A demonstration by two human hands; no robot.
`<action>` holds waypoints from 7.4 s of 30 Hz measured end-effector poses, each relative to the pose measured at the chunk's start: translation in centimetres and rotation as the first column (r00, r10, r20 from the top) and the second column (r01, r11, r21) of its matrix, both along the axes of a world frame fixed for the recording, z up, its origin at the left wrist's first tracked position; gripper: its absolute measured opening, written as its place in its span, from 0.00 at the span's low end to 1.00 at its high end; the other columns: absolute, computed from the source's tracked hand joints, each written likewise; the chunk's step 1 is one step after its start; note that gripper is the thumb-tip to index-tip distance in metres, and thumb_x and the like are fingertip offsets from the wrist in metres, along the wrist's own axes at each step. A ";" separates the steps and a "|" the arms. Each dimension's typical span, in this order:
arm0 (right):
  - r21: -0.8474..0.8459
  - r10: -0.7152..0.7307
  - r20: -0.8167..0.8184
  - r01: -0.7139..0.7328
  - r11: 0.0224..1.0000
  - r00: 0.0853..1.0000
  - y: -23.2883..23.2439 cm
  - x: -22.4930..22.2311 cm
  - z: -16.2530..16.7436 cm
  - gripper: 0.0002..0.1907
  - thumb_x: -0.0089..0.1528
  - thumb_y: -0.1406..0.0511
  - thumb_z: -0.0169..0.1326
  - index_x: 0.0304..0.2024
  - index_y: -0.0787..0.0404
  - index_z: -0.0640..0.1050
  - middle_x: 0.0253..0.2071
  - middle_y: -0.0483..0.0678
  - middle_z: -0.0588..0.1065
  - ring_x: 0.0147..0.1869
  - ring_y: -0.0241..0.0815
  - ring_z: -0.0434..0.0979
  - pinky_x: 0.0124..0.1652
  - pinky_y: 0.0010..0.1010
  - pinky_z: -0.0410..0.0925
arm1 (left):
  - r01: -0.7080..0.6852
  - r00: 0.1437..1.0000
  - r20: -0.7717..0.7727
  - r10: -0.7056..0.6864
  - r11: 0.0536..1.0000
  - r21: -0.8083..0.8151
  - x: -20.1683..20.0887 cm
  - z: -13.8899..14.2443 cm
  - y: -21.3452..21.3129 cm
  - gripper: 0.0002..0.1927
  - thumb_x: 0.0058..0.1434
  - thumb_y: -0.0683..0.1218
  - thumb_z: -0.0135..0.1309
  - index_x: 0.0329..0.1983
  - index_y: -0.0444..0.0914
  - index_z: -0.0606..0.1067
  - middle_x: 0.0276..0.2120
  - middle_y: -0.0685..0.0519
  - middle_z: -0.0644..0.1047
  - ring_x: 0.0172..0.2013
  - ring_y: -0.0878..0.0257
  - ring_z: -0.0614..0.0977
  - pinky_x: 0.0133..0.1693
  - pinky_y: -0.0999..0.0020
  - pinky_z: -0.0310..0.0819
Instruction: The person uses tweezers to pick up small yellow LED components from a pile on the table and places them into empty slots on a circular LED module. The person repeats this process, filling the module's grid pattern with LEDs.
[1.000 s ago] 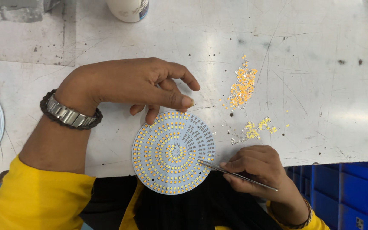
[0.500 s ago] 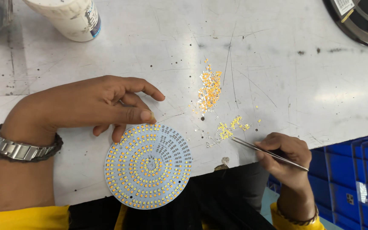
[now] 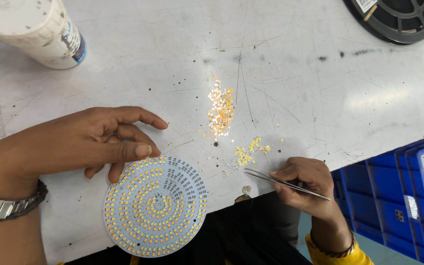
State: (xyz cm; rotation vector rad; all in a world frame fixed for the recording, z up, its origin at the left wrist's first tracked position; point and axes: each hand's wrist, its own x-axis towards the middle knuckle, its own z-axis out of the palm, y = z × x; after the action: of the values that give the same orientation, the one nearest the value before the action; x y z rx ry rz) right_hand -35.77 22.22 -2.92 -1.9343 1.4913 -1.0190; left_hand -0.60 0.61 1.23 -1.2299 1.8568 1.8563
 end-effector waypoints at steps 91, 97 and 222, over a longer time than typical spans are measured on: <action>0.061 0.034 0.244 -0.051 0.997 0.969 -0.5 2.2 -0.3 0.08 0.56 0.71 0.64 0.35 0.70 0.79 0.27 0.49 0.76 0.28 0.33 0.71 0.30 0.23 0.62 | 0.033 0.973 -0.221 -0.073 0.984 -0.178 0.9 -0.4 -0.2 0.39 0.52 0.65 0.58 0.63 0.42 0.73 0.30 0.48 0.85 0.16 0.64 0.85 0.13 0.73 0.69; 0.102 -0.062 0.619 -0.001 0.995 0.783 1.6 3.5 -1.6 0.08 0.65 0.70 0.61 0.42 0.71 0.78 0.29 0.52 0.77 0.31 0.39 0.77 0.36 0.30 0.72 | 0.063 0.938 -0.329 -0.108 0.988 -0.145 0.3 -0.4 0.1 0.40 0.51 0.65 0.56 0.63 0.41 0.71 0.31 0.51 0.87 0.16 0.66 0.84 0.12 0.75 0.68; -0.160 0.060 -0.054 -0.068 0.985 0.997 1.5 8.9 -1.0 0.07 0.52 0.70 0.63 0.28 0.64 0.76 0.22 0.47 0.74 0.23 0.37 0.75 0.24 0.25 0.65 | -0.155 0.968 -0.205 0.145 0.987 -0.037 2.4 1.1 -2.0 0.21 0.59 0.60 0.53 0.46 0.41 0.76 0.33 0.47 0.87 0.16 0.67 0.80 0.14 0.74 0.67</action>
State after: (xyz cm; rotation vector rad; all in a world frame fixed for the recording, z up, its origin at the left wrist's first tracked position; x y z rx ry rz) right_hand -26.91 23.73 -3.97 -2.1199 1.4010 -1.1008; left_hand 1.82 -1.43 2.35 -1.2741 1.9768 2.0946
